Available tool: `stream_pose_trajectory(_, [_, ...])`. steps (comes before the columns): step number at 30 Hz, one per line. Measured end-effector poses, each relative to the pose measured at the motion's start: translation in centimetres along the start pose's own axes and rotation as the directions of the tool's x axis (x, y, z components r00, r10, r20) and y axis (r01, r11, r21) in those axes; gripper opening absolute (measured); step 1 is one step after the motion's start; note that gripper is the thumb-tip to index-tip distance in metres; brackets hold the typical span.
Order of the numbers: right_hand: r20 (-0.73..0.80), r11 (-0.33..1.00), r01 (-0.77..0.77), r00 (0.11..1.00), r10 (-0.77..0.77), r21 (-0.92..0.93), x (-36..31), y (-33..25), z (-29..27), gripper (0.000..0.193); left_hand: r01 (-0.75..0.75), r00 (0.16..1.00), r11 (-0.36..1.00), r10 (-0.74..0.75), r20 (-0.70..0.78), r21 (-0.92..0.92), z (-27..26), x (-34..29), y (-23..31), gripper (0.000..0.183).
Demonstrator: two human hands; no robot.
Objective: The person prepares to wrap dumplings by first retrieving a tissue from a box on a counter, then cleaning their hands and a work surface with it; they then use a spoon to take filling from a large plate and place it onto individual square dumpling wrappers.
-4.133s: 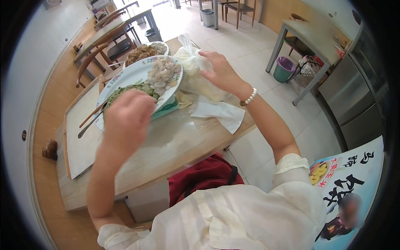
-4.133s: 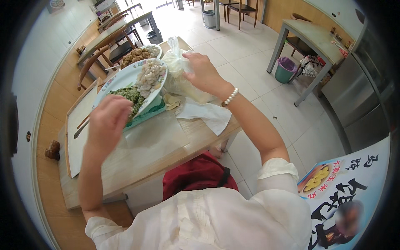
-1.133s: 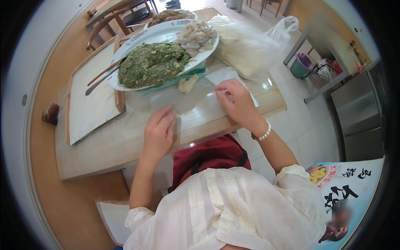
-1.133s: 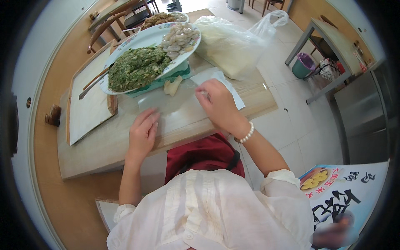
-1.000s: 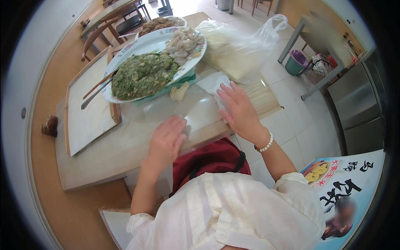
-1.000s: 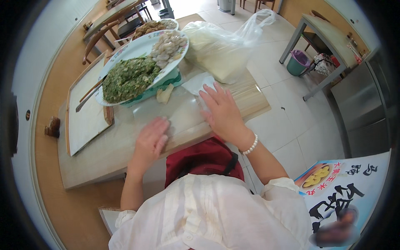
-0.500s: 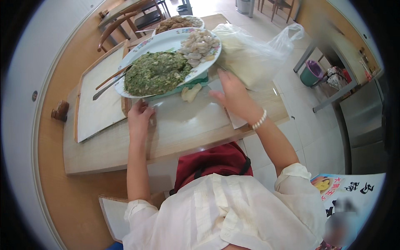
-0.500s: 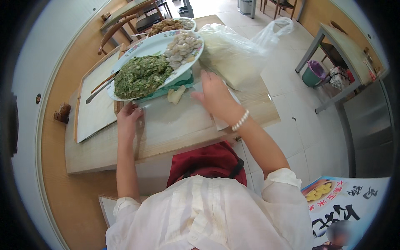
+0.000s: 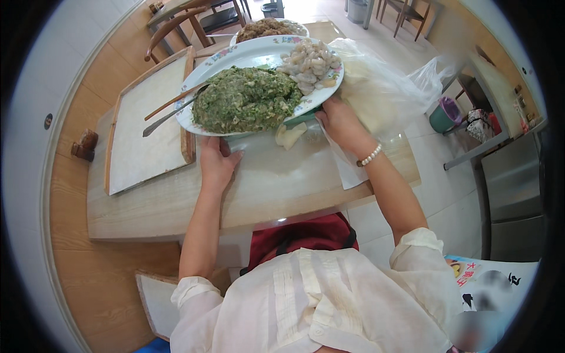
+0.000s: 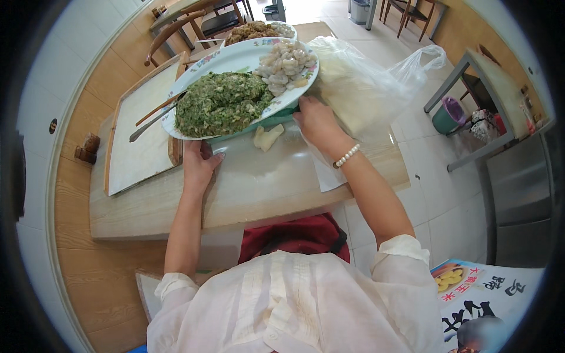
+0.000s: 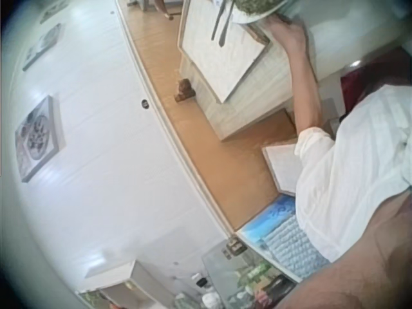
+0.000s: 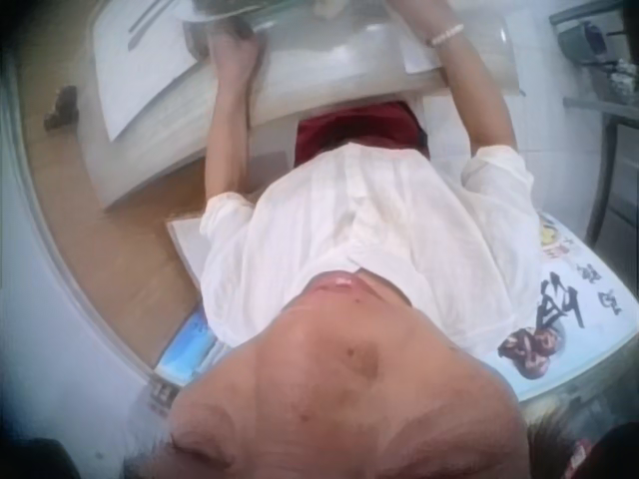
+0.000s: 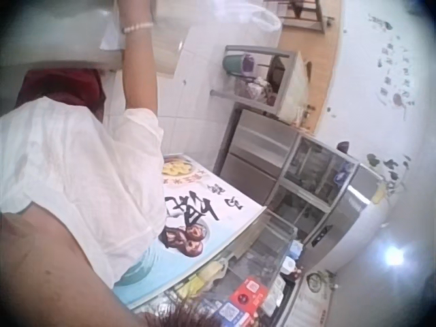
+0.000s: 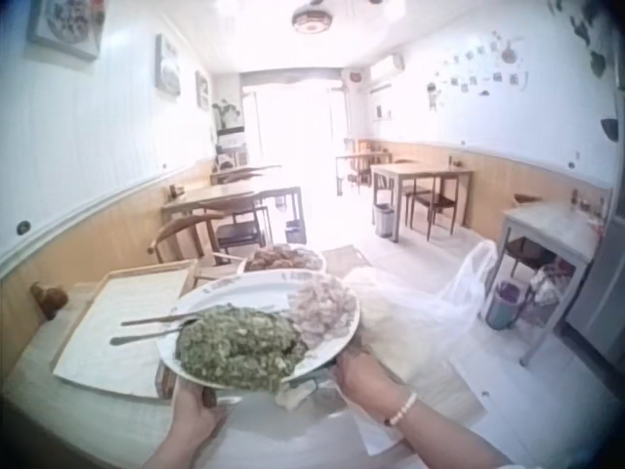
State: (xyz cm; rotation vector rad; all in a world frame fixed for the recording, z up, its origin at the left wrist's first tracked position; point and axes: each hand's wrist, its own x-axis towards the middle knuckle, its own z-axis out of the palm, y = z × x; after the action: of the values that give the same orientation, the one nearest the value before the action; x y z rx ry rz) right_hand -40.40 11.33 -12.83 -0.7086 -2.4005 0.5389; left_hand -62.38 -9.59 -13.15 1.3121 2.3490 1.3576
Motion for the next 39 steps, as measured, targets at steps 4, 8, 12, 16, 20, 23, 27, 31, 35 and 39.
stream_pose_trajectory(4, [-0.029,0.998,0.041,0.999,-0.040,0.043,-0.1,0.3,0.3,0.021,0.020,1.000,1.000,-0.020,-0.012,-0.023,0.3,0.2,-0.2,0.055])
stream_pose_trajectory(8, [-0.077,0.988,0.092,0.994,-0.083,0.125,-0.2,-0.3,0.7,0.021,0.083,0.996,0.979,-0.089,-0.020,-0.184,0.6,0.5,-1.3,0.059])
stream_pose_trajectory(12, [-0.111,0.981,0.093,0.991,-0.074,0.171,-0.1,0.1,1.7,0.025,0.133,0.987,0.955,-0.153,-0.056,-0.266,0.6,0.2,-1.4,0.059])
stream_pose_trajectory(16, [-0.080,0.988,0.028,0.997,-0.015,0.152,-0.6,0.2,1.2,0.030,0.187,0.980,0.957,-0.197,-0.024,-0.222,0.7,0.3,0.0,0.055])
stream_pose_trajectory(20, [-0.072,0.994,-0.006,0.997,0.014,0.108,-1.4,-1.7,-1.3,0.030,0.185,0.983,0.975,-0.186,0.006,-0.124,-0.3,0.0,-1.1,0.049])
stream_pose_trajectory(23, [-0.284,0.988,0.075,0.958,-0.035,0.134,-3.7,-4.6,-7.6,0.024,-0.091,0.957,0.942,0.172,-0.234,0.323,0.7,-2.4,3.1,0.038])
stream_pose_trajectory(27, [-0.574,0.944,0.064,0.780,-0.249,-0.322,-5.3,-4.2,-17.1,0.025,-0.277,0.960,0.831,0.216,0.180,0.482,-2.2,-6.2,11.3,0.022])
stream_pose_trajectory(31, [-0.176,0.858,-0.079,0.984,-0.013,-0.508,-6.7,0.7,-19.0,0.025,-0.680,0.706,0.728,0.682,0.191,-0.086,1.4,-5.2,21.8,0.020])
stream_pose_trajectory(35, [0.060,0.902,0.139,0.990,-0.126,-0.410,-9.3,0.2,-17.9,0.016,-0.837,0.421,0.466,0.884,0.205,-0.287,9.2,-0.5,27.0,0.041])
stream_pose_trajectory(39, [-0.030,0.894,0.314,0.940,-0.341,-0.319,-11.1,1.0,-16.9,0.013,-0.792,0.490,0.610,0.617,0.615,0.020,13.8,1.2,25.9,0.032])
